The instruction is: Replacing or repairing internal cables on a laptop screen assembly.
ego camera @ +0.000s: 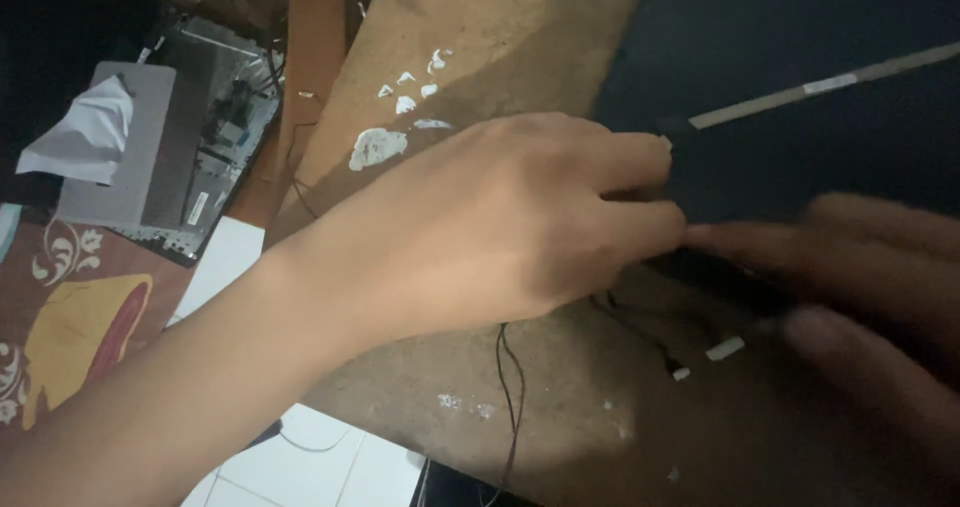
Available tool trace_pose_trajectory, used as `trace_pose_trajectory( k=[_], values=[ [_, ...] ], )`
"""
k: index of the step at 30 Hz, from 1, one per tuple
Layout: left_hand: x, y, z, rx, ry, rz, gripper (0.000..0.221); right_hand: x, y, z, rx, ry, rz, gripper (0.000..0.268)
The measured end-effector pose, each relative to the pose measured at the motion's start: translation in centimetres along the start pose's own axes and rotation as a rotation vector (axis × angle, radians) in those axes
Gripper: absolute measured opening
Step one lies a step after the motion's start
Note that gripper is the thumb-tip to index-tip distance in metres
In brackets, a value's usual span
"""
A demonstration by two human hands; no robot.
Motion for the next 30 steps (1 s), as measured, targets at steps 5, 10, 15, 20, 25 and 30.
trace_pose_trajectory(
  k=[5,10,15,20,25,30],
  values=[
    [0.4,-0.6,0.0,-0.022,0.016,-0.017,0.012,1.6,-0.8,2.5,-0.103,0.190,-0.089,0.038],
    [0.9,-1.1,-0.1,-0.078,-0.084,0.041,0.020,1.8,0.7,5.7,-0.172,0.083,-0.476,0.011],
    [1.5,-1.2,0.1,-0.153,-0.199,0.110,0.024,0.4,2.3,3.4,-0.204,-0.008,-0.497,0.016],
    [1.3,-0.9,0.7,-0.195,-0.245,0.160,0.027,-0.7,4.2,2.5,-0.225,-0.035,-0.508,0.016],
    [1.3,-0.5,1.4,-0.207,-0.212,0.148,0.020,-1.3,5.2,2.0,-0.239,0.062,-0.473,0.015],
    [0.4,0.4,1.4,-0.118,-0.178,0.104,0.013,-2.1,6.6,-0.3,-0.062,0.117,-0.438,0.013]
  ],
)
Point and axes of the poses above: each hand's wrist, its own x-axis towards the middle knuckle, its own y-axis out of the palm, z = x × y, the point moved 1 cm from there along x, towards the middle knuckle, and after that the axes turned 10 degrees about -z, right-handed, at the moved point
